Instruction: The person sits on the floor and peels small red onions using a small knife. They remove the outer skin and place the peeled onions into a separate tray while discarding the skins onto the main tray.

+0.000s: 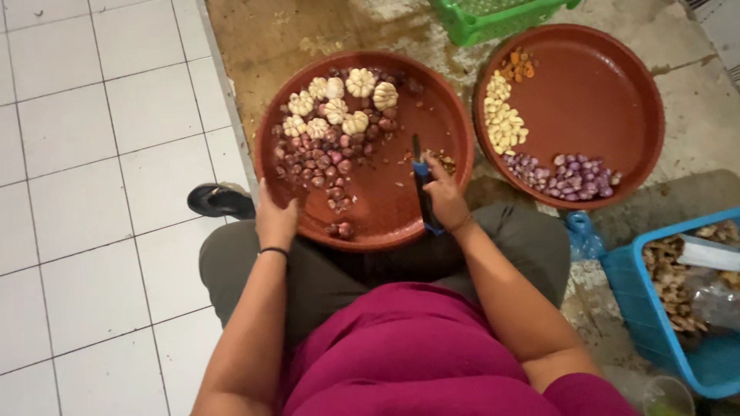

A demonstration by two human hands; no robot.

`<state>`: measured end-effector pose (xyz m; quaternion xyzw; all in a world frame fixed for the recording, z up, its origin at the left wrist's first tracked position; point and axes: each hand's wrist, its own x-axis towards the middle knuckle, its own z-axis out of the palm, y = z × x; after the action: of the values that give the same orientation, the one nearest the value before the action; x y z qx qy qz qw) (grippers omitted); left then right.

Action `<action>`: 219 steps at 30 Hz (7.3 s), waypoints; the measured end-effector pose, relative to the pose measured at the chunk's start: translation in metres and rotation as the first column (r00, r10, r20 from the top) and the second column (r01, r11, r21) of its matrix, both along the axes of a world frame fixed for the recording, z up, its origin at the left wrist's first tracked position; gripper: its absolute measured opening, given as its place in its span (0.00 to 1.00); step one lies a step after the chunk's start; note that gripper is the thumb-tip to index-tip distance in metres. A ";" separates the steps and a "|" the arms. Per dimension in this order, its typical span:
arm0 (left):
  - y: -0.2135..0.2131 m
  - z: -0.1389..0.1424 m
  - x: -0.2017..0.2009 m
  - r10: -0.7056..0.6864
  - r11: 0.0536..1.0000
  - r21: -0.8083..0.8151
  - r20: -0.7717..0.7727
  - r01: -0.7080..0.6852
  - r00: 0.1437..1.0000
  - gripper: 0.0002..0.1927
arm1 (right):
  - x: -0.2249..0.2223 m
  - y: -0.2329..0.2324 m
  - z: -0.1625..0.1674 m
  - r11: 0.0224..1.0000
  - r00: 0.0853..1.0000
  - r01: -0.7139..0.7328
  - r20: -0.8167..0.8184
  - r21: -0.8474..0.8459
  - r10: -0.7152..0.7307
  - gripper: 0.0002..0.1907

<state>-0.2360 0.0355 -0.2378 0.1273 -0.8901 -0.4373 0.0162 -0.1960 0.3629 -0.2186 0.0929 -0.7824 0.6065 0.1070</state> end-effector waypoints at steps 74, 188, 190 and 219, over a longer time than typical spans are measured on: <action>0.125 -0.024 0.011 -0.273 0.061 0.998 0.030 -0.014 0.962 0.11 | 0.030 -0.033 -0.006 0.952 0.900 -0.071 0.393 -0.297 0.189 0.25; 0.111 0.000 0.012 -0.445 0.112 0.992 0.097 -0.052 0.890 0.11 | 0.017 0.003 0.002 0.704 0.769 0.041 0.472 -0.709 0.430 0.19; 0.111 -0.002 0.012 -0.445 0.106 0.993 0.096 -0.055 0.890 0.10 | 0.017 0.003 0.002 0.700 0.769 0.054 0.477 -0.712 0.425 0.19; 0.108 -0.009 0.011 -0.326 0.247 0.969 0.097 -0.015 0.940 0.16 | 0.034 -0.027 0.032 0.955 0.921 -0.201 0.374 0.218 0.109 0.35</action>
<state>-0.2253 0.1430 -0.2467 0.0811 -0.4417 -0.8624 -0.2334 -0.1623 0.3359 -0.1869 0.0558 -0.8494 0.5154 -0.0984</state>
